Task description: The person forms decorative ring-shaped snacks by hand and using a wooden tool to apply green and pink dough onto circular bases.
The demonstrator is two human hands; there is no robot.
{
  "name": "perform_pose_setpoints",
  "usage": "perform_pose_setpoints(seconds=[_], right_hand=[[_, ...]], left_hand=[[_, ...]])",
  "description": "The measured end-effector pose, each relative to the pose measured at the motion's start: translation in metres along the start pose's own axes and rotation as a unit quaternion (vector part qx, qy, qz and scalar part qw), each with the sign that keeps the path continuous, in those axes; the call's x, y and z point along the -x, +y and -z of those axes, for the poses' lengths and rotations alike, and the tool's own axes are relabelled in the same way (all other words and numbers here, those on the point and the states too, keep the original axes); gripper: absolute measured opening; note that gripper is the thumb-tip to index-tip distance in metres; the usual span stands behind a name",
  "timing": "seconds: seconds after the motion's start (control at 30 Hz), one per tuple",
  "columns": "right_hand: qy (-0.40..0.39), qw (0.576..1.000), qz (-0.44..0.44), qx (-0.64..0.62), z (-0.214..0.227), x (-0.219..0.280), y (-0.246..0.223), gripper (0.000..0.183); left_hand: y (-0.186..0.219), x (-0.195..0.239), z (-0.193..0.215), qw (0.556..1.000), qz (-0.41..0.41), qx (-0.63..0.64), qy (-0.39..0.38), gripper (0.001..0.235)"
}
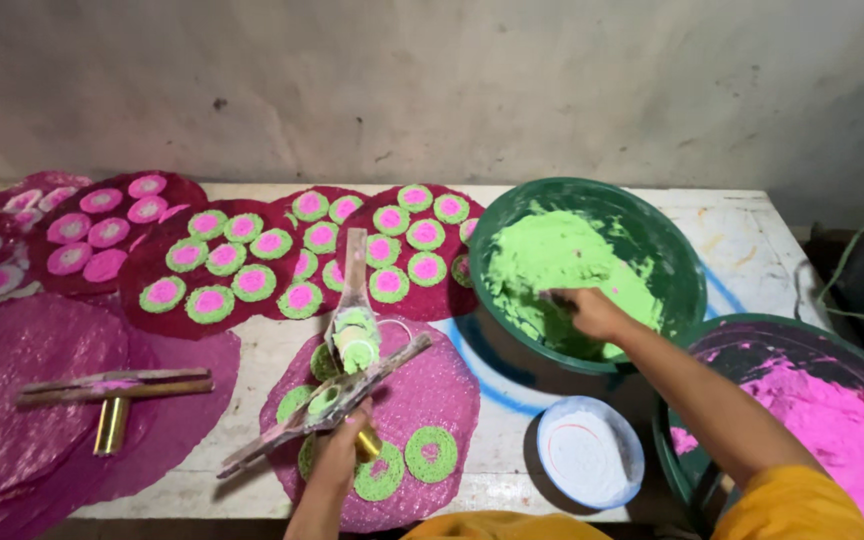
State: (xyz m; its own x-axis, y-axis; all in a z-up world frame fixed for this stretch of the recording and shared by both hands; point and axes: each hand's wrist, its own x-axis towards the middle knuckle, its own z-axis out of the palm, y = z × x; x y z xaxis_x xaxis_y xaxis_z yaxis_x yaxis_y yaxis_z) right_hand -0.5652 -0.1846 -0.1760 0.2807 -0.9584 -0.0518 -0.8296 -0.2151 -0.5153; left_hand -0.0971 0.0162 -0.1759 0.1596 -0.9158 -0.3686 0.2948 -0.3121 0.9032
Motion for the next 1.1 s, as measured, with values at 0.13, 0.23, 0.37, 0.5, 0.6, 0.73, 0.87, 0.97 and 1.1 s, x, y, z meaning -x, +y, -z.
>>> perform_pose_setpoints(seconds=[0.13,0.23,0.37,0.5,0.6,0.73,0.87,0.97,1.1], right_hand=[[-0.023,0.991,0.077,-0.104,0.014,0.027,-0.025,0.053],[-0.1,0.986,-0.047,-0.121,0.045,0.061,-0.039,0.052],[-0.093,0.946,-0.193,-0.243,0.094,0.089,-0.05,0.054],[-0.043,0.994,-0.096,0.011,0.098,0.094,-0.064,0.045],[-0.048,0.975,-0.141,0.162,0.075,0.088,-0.082,0.036],[-0.091,0.963,-0.202,0.155,0.051,0.099,-0.1,0.041],[-0.065,0.969,-0.184,0.148,0.057,0.115,-0.097,0.038],[-0.056,0.967,-0.195,0.154,0.077,0.118,-0.079,0.036],[-0.05,0.961,-0.221,0.16,0.094,0.117,-0.049,0.04]], left_hand=[[0.013,-0.01,-0.002,0.999,-0.017,-0.044,-0.014,0.021],[0.03,-0.019,0.002,0.994,-0.069,-0.074,-0.032,0.02],[0.055,-0.042,0.009,0.982,-0.047,-0.182,0.012,0.026],[0.054,-0.074,0.016,0.975,-0.025,-0.22,0.006,0.028],[0.032,-0.109,-0.011,0.992,0.024,-0.1,-0.076,0.036],[0.002,-0.179,-0.104,0.977,0.023,0.011,-0.214,0.048],[-0.003,-0.221,-0.187,0.966,-0.046,0.019,-0.255,0.047],[0.008,-0.236,-0.215,0.957,-0.108,-0.065,-0.263,0.048],[0.022,-0.25,-0.224,0.959,-0.033,-0.151,-0.238,0.045]])
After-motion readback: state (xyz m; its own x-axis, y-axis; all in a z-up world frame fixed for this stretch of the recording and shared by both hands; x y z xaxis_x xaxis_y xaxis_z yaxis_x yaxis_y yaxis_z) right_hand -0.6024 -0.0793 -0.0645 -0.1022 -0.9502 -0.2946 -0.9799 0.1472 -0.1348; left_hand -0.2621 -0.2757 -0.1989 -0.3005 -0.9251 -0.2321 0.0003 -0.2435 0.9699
